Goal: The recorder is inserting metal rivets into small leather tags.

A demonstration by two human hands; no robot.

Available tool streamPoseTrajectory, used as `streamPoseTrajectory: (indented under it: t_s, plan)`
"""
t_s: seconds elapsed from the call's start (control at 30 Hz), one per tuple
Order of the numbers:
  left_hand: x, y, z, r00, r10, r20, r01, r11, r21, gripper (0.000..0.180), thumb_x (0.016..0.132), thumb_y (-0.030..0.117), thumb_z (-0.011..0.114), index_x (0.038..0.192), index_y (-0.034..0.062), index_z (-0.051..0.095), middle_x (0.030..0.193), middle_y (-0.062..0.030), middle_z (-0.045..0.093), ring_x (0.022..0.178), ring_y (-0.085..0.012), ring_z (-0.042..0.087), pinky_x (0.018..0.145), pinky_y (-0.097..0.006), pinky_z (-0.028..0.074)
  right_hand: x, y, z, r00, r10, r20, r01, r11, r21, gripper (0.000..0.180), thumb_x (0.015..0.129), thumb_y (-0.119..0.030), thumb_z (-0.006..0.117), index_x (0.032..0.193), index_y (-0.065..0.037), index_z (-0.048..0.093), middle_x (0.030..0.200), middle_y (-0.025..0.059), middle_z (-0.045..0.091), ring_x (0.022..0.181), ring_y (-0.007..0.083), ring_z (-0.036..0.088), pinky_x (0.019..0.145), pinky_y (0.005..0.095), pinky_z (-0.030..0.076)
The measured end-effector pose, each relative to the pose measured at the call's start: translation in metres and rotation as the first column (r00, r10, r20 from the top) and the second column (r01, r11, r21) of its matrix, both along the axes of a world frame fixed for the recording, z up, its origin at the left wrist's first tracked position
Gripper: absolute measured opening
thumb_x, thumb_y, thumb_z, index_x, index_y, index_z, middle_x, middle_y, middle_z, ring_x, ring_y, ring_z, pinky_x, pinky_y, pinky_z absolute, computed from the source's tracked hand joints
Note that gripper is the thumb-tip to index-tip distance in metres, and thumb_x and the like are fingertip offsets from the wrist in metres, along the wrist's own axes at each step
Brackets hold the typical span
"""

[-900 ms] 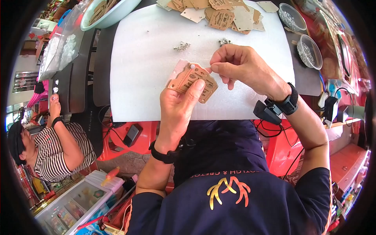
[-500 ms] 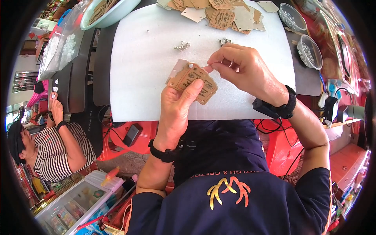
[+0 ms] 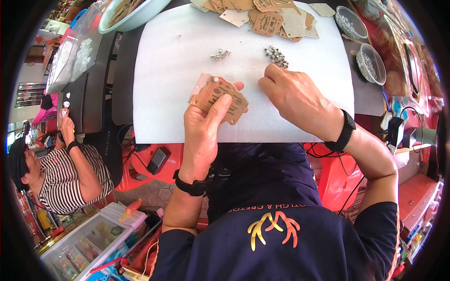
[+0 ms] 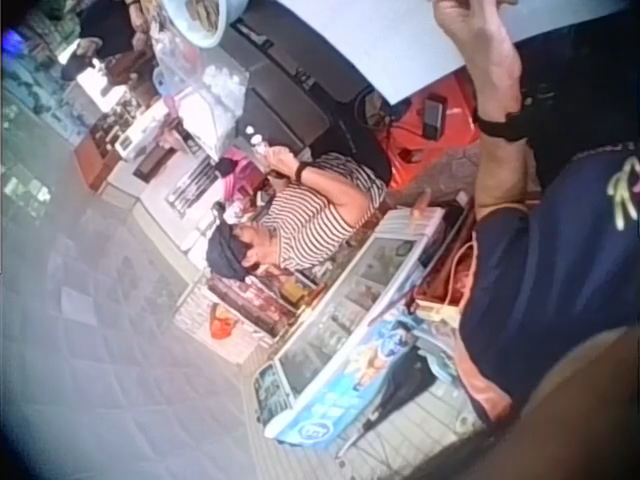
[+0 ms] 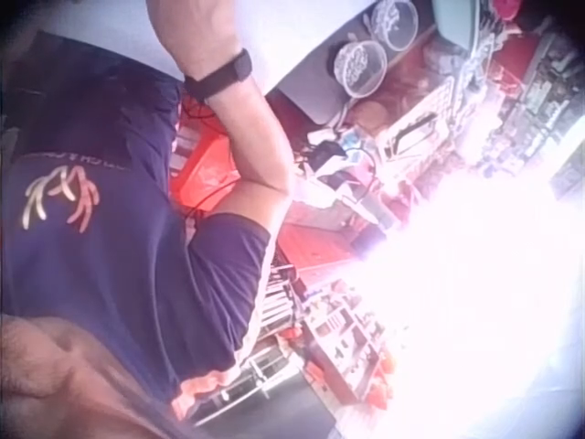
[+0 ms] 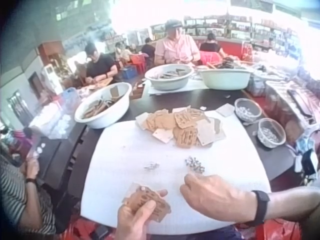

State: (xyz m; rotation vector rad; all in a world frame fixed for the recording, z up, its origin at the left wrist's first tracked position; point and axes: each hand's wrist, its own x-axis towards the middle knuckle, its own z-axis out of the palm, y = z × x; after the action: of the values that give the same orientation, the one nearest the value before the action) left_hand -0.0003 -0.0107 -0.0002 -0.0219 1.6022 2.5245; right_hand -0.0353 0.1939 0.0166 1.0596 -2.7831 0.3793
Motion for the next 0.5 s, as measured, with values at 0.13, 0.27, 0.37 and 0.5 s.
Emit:
streamPoseTrajectory:
  t_s: [0.13, 0.27, 0.37, 0.5]
  plan:
    - [0.000, -0.001, 0.000, 1.000, -0.019, -0.005, 0.019, 1.000, 0.012, 0.030, 0.096, 0.009, 0.058, 0.123, 0.0000, 0.051, 0.110, -0.0114, 0.063, 0.112, -0.0222, 0.062, 0.081, -0.035, 0.059, -0.004, 0.004, 0.000, 1.000, -0.001, 0.010, 0.001, 0.999, -0.041, 0.005, 0.079, -0.002, 0.059, 0.083, -0.001, 0.057, 0.082, 0.0131, 0.057, 0.072, 0.0319, 0.063, 0.064, 0.0395, 0.052]
    - [0.001, 0.000, 0.003, 1.000, -0.023, -0.005, 0.023, 1.000, -0.021, 0.028, 0.095, 0.009, 0.056, 0.122, 0.0028, 0.051, 0.114, -0.0158, 0.063, 0.110, -0.0237, 0.061, 0.082, -0.038, 0.057, -0.015, 0.006, -0.003, 0.998, -0.048, 0.049, 0.055, 0.985, -0.161, 0.005, 0.083, -0.009, 0.060, 0.082, -0.004, 0.062, 0.082, 0.0113, 0.064, 0.073, 0.0326, 0.064, 0.064, 0.0412, 0.053]
    - [0.002, -0.002, 0.003, 1.000, -0.024, -0.009, 0.024, 1.000, -0.007, 0.028, 0.095, 0.009, 0.056, 0.122, 0.0027, 0.051, 0.114, -0.0153, 0.063, 0.111, -0.0240, 0.061, 0.082, -0.038, 0.057, -0.020, 0.007, -0.001, 0.992, -0.038, 0.116, 0.055, 0.988, -0.146, 0.008, 0.085, -0.013, 0.061, 0.083, -0.006, 0.063, 0.081, 0.0107, 0.065, 0.074, 0.0321, 0.065, 0.065, 0.0422, 0.052]
    - [0.003, -0.004, 0.006, 1.000, -0.005, -0.013, 0.004, 1.000, -0.007, 0.028, 0.095, 0.009, 0.057, 0.122, 0.0027, 0.052, 0.114, -0.0158, 0.063, 0.111, -0.0239, 0.061, 0.082, -0.037, 0.057, -0.026, 0.011, -0.004, 0.993, 0.012, 0.121, 0.020, 0.965, -0.263, 0.009, 0.085, -0.013, 0.061, 0.085, -0.004, 0.064, 0.082, 0.0129, 0.065, 0.074, 0.0324, 0.065, 0.066, 0.0410, 0.052]
